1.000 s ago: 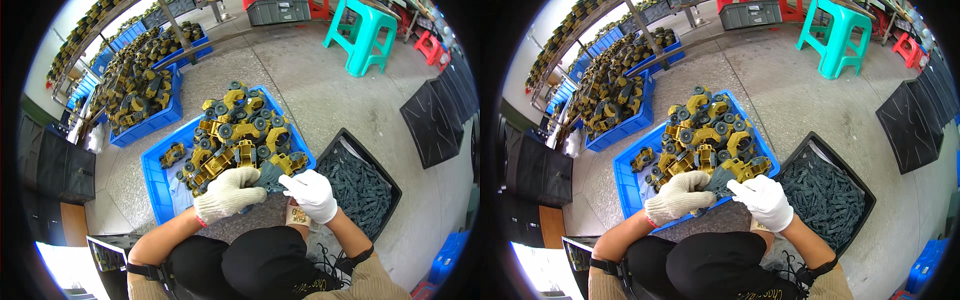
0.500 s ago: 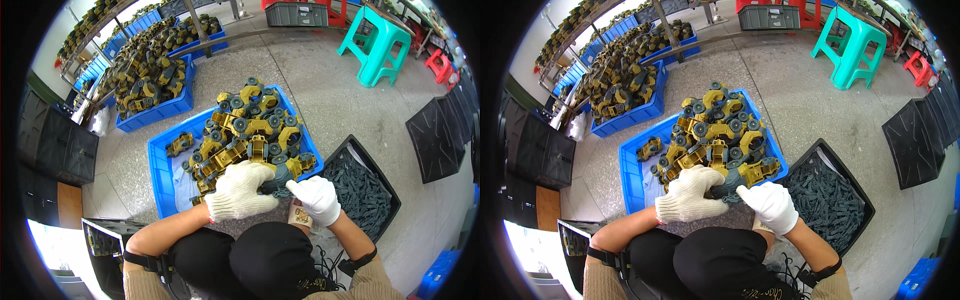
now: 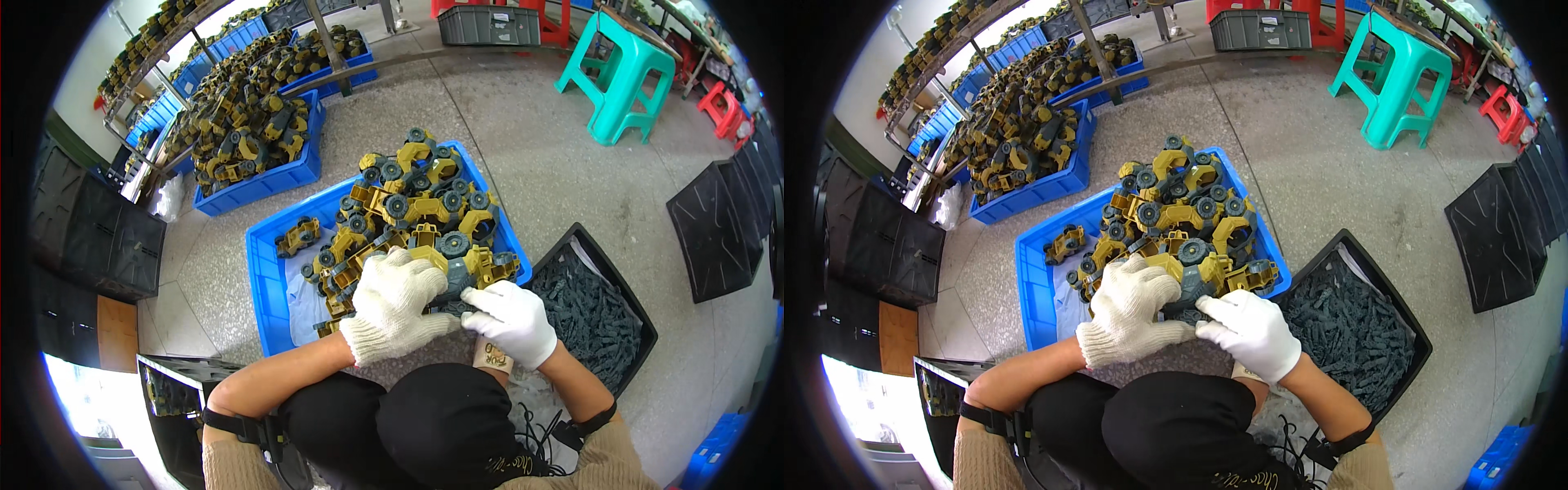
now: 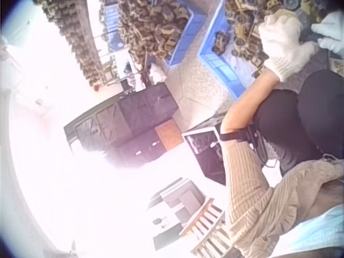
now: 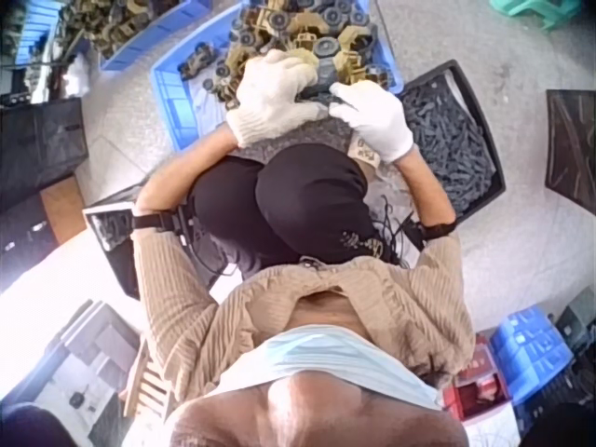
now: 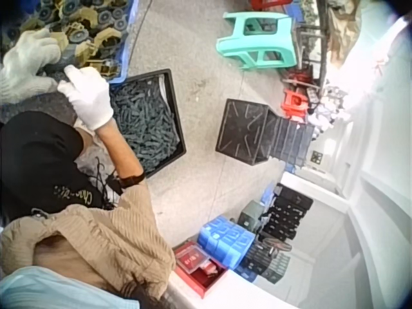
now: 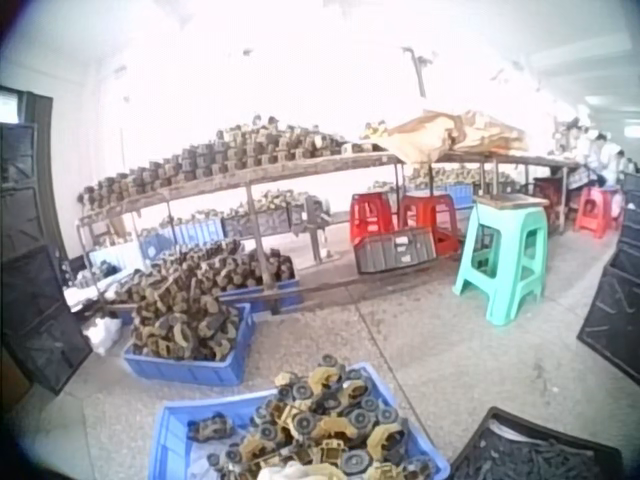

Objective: Picking up toy excavators from a blue bin, inspecting them, and placing them into a larger black crate.

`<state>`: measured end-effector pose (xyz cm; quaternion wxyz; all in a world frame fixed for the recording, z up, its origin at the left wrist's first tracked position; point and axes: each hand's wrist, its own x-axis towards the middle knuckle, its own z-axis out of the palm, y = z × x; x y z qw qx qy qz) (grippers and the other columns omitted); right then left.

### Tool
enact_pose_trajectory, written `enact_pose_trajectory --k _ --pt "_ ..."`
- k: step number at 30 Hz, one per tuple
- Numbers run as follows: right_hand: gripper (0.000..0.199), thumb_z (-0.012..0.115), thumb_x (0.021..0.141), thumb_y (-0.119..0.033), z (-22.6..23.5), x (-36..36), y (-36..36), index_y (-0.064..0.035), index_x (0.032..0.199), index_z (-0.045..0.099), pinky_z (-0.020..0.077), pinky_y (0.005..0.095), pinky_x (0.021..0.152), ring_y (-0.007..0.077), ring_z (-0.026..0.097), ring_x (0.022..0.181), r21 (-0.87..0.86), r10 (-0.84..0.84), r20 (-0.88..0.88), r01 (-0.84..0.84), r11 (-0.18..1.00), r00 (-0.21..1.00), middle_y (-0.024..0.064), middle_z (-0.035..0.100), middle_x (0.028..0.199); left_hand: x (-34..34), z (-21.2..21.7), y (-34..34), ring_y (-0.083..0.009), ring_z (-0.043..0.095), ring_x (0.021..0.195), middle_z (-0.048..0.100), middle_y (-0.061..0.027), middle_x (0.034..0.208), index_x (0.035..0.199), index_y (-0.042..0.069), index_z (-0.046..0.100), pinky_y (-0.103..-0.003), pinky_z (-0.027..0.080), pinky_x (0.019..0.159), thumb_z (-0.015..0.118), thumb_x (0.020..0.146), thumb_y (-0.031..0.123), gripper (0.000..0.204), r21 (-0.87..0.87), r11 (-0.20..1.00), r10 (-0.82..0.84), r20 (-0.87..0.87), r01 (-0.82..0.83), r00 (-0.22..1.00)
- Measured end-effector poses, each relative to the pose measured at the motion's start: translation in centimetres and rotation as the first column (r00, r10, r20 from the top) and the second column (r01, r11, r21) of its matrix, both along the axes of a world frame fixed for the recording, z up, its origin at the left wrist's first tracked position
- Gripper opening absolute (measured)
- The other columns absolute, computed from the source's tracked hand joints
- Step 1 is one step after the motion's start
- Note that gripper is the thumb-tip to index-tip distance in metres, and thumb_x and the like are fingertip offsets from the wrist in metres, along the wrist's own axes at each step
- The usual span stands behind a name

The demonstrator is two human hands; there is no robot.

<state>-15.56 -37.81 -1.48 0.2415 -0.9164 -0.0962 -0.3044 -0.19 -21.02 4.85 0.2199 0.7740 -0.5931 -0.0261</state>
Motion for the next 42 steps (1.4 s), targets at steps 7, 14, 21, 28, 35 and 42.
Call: enact_pose_trajectory --k 7,14,21,28,35,42 --pt "0.034 0.079 0.086 -0.026 2.5 0.8 1.8 0.0037 0.102 0.072 0.0538 0.0292 0.069 0.0130 0.066 0.075 0.612 0.177 -0.745 0.553 0.565 0.643 0.0108 0.071 0.083 -0.1 -0.1 0.4 -0.0276 0.062 0.090 0.067 -0.0041 0.087 0.079 0.012 0.069 -0.042 0.044 0.079 0.087 0.057 0.041 0.041 -0.071 0.997 -0.025 0.112 0.033 0.993" --pt "0.029 0.063 0.098 -0.030 1.8 0.8 1.3 -0.0045 0.084 0.062 0.0336 0.0241 0.043 0.0075 0.043 0.047 0.750 0.601 -0.620 0.608 0.262 0.505 -0.0028 0.049 0.060 0.2 1.1 0.8 -0.0279 0.064 0.091 0.068 -0.0036 0.087 0.075 0.011 0.066 -0.045 0.048 0.080 0.081 0.057 0.037 0.036 -0.091 0.982 -0.154 0.125 0.166 0.980" --pt "0.027 0.062 0.098 -0.025 2.1 0.9 4.1 -0.0076 0.079 0.059 0.0260 0.0239 0.037 0.0051 0.033 0.040 0.797 0.537 -0.503 0.604 -0.015 0.677 -0.0067 0.041 0.056 0.2 1.1 1.7 -0.0272 0.063 0.089 0.069 -0.0029 0.088 0.082 0.012 0.072 -0.043 0.046 0.077 0.080 0.058 0.040 0.037 -0.052 0.997 -0.060 0.054 0.062 0.997" --pt "0.021 0.064 0.094 -0.017 3.7 2.8 3.6 0.0019 0.085 0.064 0.0399 0.0277 0.049 0.0120 0.050 0.052 0.698 0.253 -0.688 0.527 0.484 0.680 -0.0006 0.050 0.058 0.6 1.5 1.9 -0.0266 0.062 0.089 0.068 -0.0020 0.083 0.079 0.013 0.072 -0.043 0.044 0.076 0.081 0.060 0.038 0.032 -0.121 0.993 0.004 0.067 0.005 0.998" --pt "0.018 0.055 0.103 -0.016 0.7 4.1 3.8 -0.0135 0.085 0.056 0.0272 0.0232 0.033 0.0058 0.036 0.037 0.890 0.503 -0.353 0.449 -0.080 0.789 -0.0066 0.037 0.055 1.6 1.1 4.6 -0.0299 0.063 0.090 0.065 -0.0067 0.081 0.081 0.012 0.070 -0.045 0.047 0.077 0.082 0.061 0.036 0.033 -0.251 0.962 0.098 -0.053 -0.109 0.994" --pt "0.033 0.060 0.103 -0.038 -3.3 3.4 4.3 -0.0093 0.087 0.058 0.0279 0.0240 0.037 0.0087 0.034 0.037 0.964 0.506 -0.259 0.254 0.081 0.823 -0.0015 0.040 0.049 2.7 10.8 16.5 -0.0331 0.063 0.081 0.064 -0.0075 0.078 0.079 0.008 0.066 -0.045 0.049 0.073 0.080 0.060 0.019 0.026 -0.340 0.925 0.224 0.118 -0.172 0.968"
